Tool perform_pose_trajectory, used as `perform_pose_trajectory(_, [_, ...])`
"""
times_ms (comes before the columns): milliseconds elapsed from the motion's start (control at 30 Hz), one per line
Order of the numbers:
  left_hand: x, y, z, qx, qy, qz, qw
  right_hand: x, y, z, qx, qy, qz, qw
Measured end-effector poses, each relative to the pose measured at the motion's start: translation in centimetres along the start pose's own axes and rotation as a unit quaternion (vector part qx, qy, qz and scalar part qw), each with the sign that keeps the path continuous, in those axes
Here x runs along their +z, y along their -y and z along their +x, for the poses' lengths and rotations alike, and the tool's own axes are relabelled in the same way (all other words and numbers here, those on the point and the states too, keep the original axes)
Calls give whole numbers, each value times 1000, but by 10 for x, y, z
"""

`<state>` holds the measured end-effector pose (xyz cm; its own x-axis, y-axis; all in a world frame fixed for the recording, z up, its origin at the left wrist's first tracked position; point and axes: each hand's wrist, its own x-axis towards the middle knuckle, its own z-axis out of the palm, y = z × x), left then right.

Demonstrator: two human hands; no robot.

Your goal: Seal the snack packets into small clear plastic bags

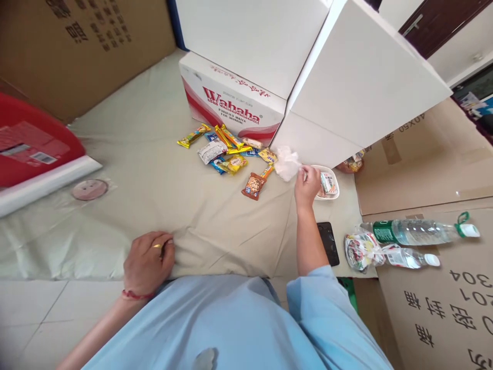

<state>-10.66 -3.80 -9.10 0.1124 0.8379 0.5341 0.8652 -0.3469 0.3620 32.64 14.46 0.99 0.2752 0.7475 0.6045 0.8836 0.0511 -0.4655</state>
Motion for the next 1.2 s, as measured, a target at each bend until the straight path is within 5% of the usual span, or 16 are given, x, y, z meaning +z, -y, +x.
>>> perform_pose_trajectory(100, [-2,0,-1,-46,9,-31,998,-31,13,-36,177,-38,179,967])
perform_pose_trajectory(200, [-10,-6,3,-120,30,-105,987,-52,34,-93,371,33,376,848])
perform_pose_trajectory(267, [-16,-14,9,-186,70,-175,964,-58,50,-131,428,81,436,788])
perform_pose_trajectory(467, [-3,-67,39,-247,194,-469,825,-61,99,-194,473,148,476,727])
perform_pose_trajectory(600, [21,-100,49,-283,240,-628,684,-54,124,-211,450,241,471,719])
perform_pose_trajectory(667, [28,-106,47,-280,247,-655,656,-51,132,-218,428,261,465,730])
perform_pose_trajectory(967, [35,-87,28,-316,150,-606,715,-53,115,-225,391,123,439,799])
perform_pose_trajectory(1100, [36,-88,26,-267,111,-556,779,-62,115,-226,361,166,418,817])
perform_pose_trajectory(1200, [30,-93,23,-202,119,-491,839,-62,130,-228,273,239,409,837])
